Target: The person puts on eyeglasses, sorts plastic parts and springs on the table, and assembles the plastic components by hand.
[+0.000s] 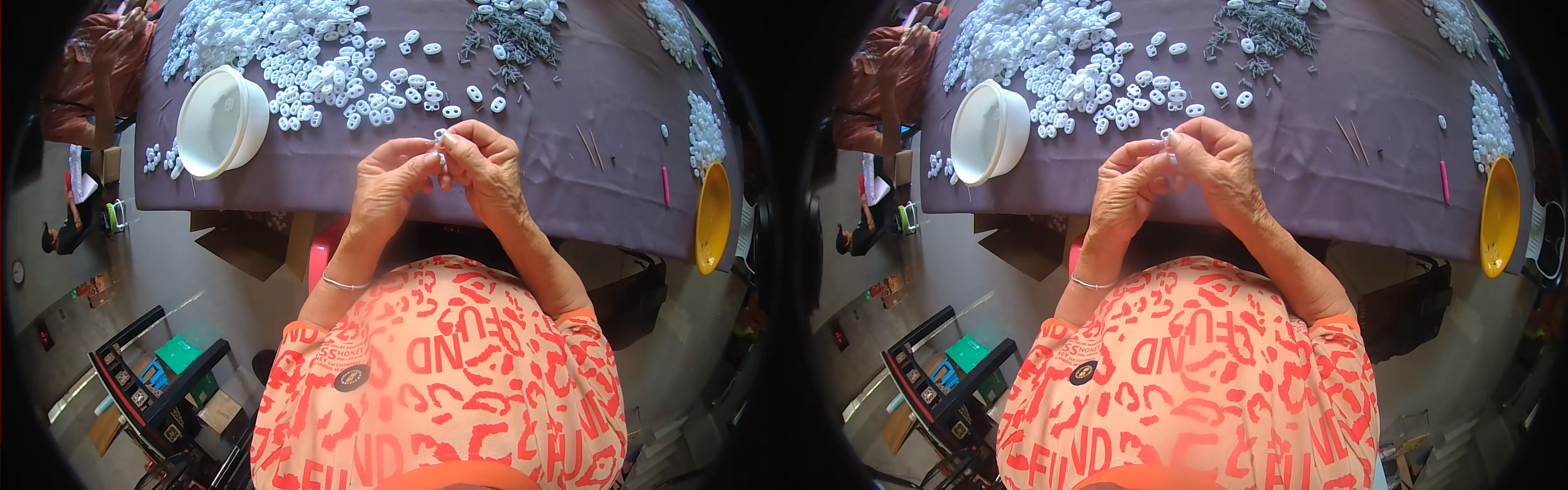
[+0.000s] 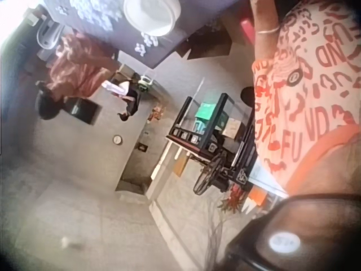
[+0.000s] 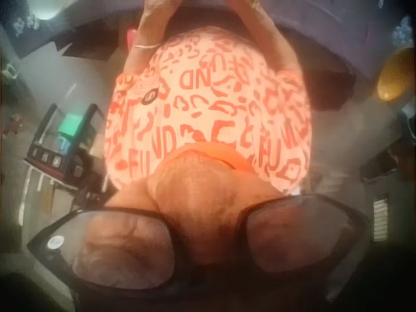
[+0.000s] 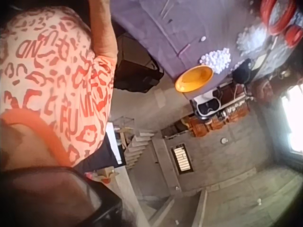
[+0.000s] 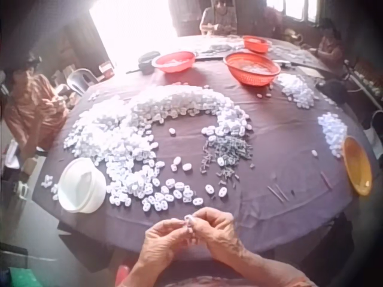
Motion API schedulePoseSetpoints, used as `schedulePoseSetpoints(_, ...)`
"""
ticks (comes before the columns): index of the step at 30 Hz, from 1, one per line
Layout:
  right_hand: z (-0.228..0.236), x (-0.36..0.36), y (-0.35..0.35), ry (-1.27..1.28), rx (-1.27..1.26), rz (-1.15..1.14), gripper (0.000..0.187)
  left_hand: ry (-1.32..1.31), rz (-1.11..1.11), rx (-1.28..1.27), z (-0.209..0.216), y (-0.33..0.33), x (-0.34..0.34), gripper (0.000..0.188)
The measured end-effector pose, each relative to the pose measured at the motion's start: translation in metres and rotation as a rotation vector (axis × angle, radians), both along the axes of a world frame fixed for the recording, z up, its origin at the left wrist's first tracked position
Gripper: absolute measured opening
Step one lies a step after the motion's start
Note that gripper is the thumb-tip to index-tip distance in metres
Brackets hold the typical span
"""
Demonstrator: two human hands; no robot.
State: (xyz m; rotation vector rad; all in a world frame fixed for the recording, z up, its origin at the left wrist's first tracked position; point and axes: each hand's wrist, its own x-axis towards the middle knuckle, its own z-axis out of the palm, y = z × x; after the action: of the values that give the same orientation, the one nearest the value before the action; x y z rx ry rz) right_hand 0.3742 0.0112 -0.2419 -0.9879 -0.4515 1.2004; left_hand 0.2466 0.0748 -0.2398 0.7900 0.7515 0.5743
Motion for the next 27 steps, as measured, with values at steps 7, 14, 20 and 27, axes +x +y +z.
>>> schedulePoseSetpoints(7,0.005,0.008,-0.006,-0.008,-0.016,0.024,0.014,0.009,0.091,-0.063,0.000,0.000,-0.001,0.019)
schedulePoseSetpoints(14,0.022,0.022,-0.008,-0.429,-0.135,0.111,0.016,-0.057,0.041,-0.114,0.002,0.008,-0.016,0.021)
schedulePoseSetpoints(20,0.019,0.019,-0.004,-0.545,-0.125,0.142,0.015,-0.033,0.015,-0.074,0.008,0.006,-0.019,0.022)
schedulePoseSetpoints(27,0.019,0.016,-0.002,-0.595,-0.122,0.220,0.016,-0.019,-0.004,-0.061,0.007,0.005,-0.022,0.018)
